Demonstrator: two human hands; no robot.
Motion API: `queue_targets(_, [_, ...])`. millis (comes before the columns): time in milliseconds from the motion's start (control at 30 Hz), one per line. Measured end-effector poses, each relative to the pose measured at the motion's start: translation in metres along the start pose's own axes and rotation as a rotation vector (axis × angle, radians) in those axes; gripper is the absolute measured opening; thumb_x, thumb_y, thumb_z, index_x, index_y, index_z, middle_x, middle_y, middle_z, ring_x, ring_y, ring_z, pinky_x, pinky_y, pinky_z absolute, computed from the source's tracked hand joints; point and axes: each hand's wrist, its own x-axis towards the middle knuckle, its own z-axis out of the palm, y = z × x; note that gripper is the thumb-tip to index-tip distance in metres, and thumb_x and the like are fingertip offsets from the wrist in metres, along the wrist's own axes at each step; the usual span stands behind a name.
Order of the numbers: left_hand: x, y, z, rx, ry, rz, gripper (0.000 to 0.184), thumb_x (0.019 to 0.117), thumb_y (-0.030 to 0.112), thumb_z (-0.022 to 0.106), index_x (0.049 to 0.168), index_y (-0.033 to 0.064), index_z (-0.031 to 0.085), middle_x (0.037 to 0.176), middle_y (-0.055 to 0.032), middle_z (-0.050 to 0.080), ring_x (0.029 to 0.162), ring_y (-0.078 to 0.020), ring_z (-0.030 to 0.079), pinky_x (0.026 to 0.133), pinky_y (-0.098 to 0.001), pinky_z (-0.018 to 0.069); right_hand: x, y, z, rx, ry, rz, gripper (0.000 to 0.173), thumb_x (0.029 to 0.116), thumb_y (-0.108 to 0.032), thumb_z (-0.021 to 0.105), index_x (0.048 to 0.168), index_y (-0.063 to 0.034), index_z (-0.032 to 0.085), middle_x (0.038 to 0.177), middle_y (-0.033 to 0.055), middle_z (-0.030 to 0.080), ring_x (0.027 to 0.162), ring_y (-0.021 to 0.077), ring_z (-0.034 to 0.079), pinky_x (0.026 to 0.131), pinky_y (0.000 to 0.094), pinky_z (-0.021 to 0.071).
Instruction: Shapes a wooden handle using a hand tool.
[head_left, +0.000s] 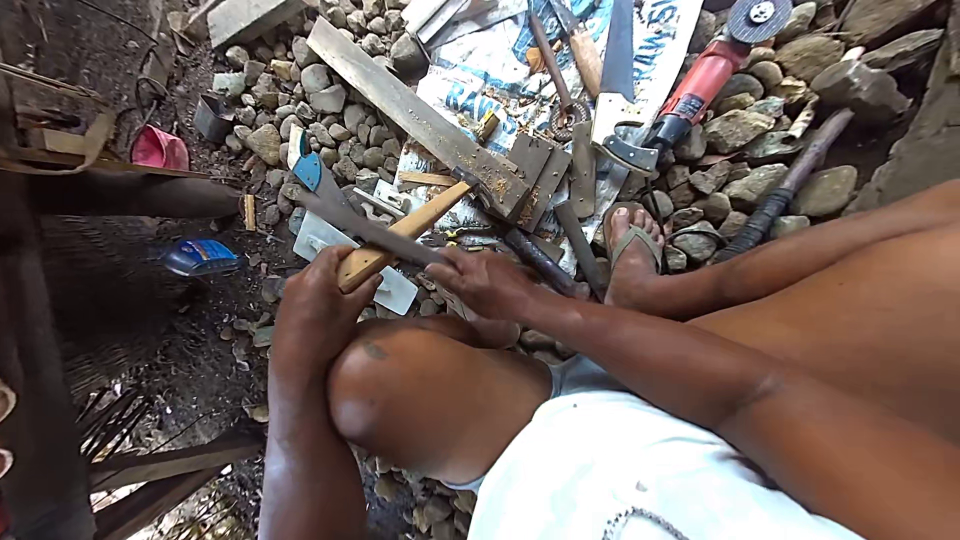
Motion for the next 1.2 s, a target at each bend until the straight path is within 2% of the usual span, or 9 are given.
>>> queue_targets(100, [0.0,0.0,-0.001,0.013,0.01,0.016,0.04,0.0905,0.029,0.081,0.121,0.009,0.065,0.094,-0.0132,0.071,0.078,-0.0298,0.07,0.07,-0.0576,0.057,0.004,-0.001,0.001,0.039,-0.033,-0.014,0.052,0.1073,-0.059,0.04,0.12,-0.0157,0.067,0.073,0.0065,0.065,0.065,0.0251,0.066,0.06,0.0515,0.0555])
queue_targets(200, [-0.001,-0.006,0.0,0.011,0.001,0.009,0.042,0.0913,0.031,0.08,0.124,0.0101,0.065,0.095,-0.0134,0.071,0.078,-0.0304,0.07,0.07,-0.0588,0.0568,0.03,0.05,-0.008,0.072,-0.039,0.21,0.062,0.1081,-0.061,0.031,0.119,-0.0122,0.068,0.09,0.0156,0.071,0.086,0.0353,0.071,0.077,0.0625,0.0552])
queue_targets(300, [-0.001,-0.008,0.001,-0.006,-0.017,-0.018,0.042,0.0914,0.033,0.08,0.125,0.0125,0.064,0.093,-0.0116,0.071,0.076,-0.0283,0.07,0.067,-0.0576,0.0574,0.034,0.058,-0.011,0.053,-0.037,0.288,0.064,0.1076,-0.063,0.029,0.115,-0.0123,0.068,0.088,0.0151,0.07,0.086,0.0348,0.07,0.076,0.0615,0.0545])
queue_targets(400, [-0.001,-0.009,0.001,-0.029,-0.013,-0.02,0.042,0.0909,0.031,0.081,0.125,0.0126,0.064,0.094,-0.0112,0.071,0.075,-0.0279,0.07,0.067,-0.0568,0.0577,0.013,0.02,0.002,0.021,0.036,0.051,0.053,0.1085,-0.057,0.035,0.114,-0.0157,0.068,0.069,0.0064,0.064,0.061,0.0249,0.066,0.054,0.0518,0.0546])
queue_targets(600, [-0.001,-0.012,0.001,-0.024,-0.03,-0.048,0.041,0.092,0.032,0.079,0.125,0.0137,0.064,0.094,-0.0109,0.07,0.076,-0.0278,0.069,0.067,-0.057,0.0572,0.046,0.069,-0.013,0.025,-0.065,0.295,0.067,0.1073,-0.064,0.027,0.121,-0.0123,0.066,0.095,0.0161,0.072,0.092,0.036,0.071,0.082,0.0626,0.0551])
queue_targets(733, [-0.001,-0.012,0.002,-0.029,-0.031,-0.05,0.042,0.0916,0.032,0.08,0.125,0.0136,0.064,0.093,-0.0113,0.071,0.075,-0.0285,0.069,0.066,-0.0574,0.0569,0.033,0.036,-0.006,-0.037,-0.032,0.111,0.06,0.1074,-0.062,0.033,0.118,-0.0139,0.067,0.08,0.0115,0.069,0.075,0.0318,0.07,0.066,0.0583,0.0565])
queue_targets(867, [-0.001,-0.011,0.002,-0.032,-0.033,-0.056,0.041,0.0921,0.033,0.079,0.125,0.0136,0.063,0.093,-0.0105,0.07,0.073,-0.0278,0.069,0.065,-0.0567,0.0576,0.038,0.047,-0.006,-0.017,-0.034,0.117,0.057,0.1101,-0.055,0.033,0.128,-0.0112,0.065,0.091,0.0172,0.072,0.084,0.0375,0.072,0.075,0.0617,0.0561])
queue_targets(967, [-0.001,-0.013,0.002,-0.037,-0.046,-0.078,0.041,0.0919,0.034,0.079,0.125,0.0155,0.063,0.092,-0.0093,0.07,0.07,-0.0257,0.069,0.064,-0.0554,0.0581,0.052,0.084,-0.009,0.021,-0.011,0.38,0.067,0.1069,-0.065,0.027,0.118,-0.0117,0.067,0.098,0.0169,0.072,0.095,0.0364,0.071,0.082,0.0629,0.0547])
queue_targets(1200, [-0.002,-0.011,0.002,-0.061,-0.044,-0.102,0.04,0.0915,0.032,0.08,0.124,0.0166,0.064,0.089,-0.0087,0.071,0.068,-0.025,0.069,0.062,-0.0546,0.059,0.052,0.082,-0.005,0.07,-0.018,0.359,0.066,0.1075,-0.063,0.028,0.126,-0.0135,0.066,0.103,0.0174,0.073,0.099,0.0368,0.071,0.086,0.0635,0.0545])
